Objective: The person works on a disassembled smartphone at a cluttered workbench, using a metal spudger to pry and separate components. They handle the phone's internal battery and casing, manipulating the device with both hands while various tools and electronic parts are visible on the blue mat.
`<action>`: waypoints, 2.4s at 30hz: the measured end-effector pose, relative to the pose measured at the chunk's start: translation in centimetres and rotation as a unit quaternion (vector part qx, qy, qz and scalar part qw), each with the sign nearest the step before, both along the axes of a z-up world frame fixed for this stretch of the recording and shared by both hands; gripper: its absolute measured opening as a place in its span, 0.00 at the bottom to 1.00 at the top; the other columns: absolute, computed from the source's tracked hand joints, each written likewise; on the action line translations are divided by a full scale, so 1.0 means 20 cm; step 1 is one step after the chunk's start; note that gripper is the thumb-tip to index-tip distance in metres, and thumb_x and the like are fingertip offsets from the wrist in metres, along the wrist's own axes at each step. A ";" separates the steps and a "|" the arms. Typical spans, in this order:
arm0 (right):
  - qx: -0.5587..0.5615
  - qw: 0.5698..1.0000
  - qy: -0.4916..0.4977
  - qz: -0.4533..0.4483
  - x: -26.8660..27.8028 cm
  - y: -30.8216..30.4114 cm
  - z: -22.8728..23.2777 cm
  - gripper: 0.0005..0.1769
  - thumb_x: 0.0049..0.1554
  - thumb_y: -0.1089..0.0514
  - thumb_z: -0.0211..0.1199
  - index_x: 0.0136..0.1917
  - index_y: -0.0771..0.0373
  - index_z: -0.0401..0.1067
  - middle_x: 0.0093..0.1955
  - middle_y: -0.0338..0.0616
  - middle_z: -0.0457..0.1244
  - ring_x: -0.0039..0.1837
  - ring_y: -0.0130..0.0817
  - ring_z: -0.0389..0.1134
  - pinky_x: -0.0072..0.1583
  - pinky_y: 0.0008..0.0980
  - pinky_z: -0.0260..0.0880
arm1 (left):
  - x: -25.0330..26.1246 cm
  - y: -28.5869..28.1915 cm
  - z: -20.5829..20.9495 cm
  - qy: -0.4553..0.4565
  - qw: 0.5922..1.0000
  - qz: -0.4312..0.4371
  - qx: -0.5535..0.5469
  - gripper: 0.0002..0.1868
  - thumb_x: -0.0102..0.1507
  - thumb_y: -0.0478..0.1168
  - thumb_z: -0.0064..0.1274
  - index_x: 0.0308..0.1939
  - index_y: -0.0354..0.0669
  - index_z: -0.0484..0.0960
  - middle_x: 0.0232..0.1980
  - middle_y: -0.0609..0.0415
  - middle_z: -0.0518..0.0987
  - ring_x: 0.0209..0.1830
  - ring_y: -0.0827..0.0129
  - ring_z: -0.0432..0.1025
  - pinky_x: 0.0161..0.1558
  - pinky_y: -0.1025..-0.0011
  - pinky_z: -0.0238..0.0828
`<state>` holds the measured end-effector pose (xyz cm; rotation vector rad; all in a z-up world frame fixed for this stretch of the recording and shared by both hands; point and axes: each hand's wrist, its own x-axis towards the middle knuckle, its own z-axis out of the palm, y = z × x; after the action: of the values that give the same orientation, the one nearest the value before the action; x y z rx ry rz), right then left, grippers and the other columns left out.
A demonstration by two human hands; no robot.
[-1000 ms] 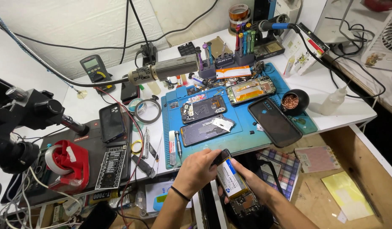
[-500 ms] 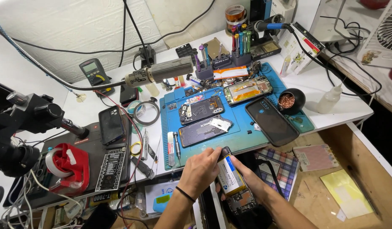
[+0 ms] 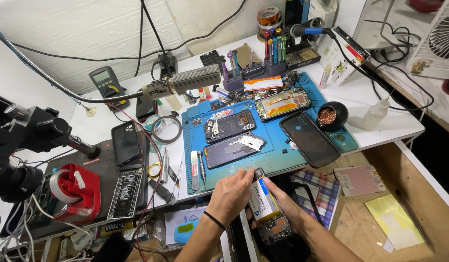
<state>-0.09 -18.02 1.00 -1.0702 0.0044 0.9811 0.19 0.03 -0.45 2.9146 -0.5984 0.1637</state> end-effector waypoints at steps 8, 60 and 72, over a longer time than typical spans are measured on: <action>0.027 0.999 0.030 0.006 0.00 0.01 -0.04 0.45 0.64 0.32 0.33 0.59 0.74 0.73 0.44 0.66 0.70 0.37 0.52 0.72 0.41 0.41 0.75 | 0.00 0.01 0.01 0.026 1.000 0.001 0.005 0.11 0.68 0.35 0.46 0.54 0.39 0.71 0.37 0.52 0.76 0.22 0.60 0.73 0.17 0.61 0.72; 0.276 0.902 0.328 0.039 0.00 0.09 -0.27 0.53 0.58 0.25 0.45 0.78 0.69 0.58 0.65 0.66 0.63 0.59 0.58 0.69 0.60 0.53 0.75 | -0.32 0.06 -0.13 0.160 0.714 0.136 -0.668 0.16 0.67 0.46 0.49 0.43 0.34 0.80 0.35 0.51 0.80 0.17 0.76 0.72 0.17 0.79 0.75; 0.185 0.919 0.348 0.000 0.03 0.12 -0.34 0.56 0.57 0.24 0.40 0.77 0.74 0.60 0.58 0.76 0.65 0.51 0.65 0.72 0.55 0.51 0.75 | -0.27 0.11 -0.20 0.216 0.714 0.170 -0.644 0.16 0.67 0.49 0.46 0.43 0.38 0.79 0.32 0.52 0.84 0.17 0.77 0.72 0.18 0.79 0.74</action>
<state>0.52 -15.58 -5.88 -0.3356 0.3871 1.2615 -5.16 2.24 -4.52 1.5257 0.1678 -0.0641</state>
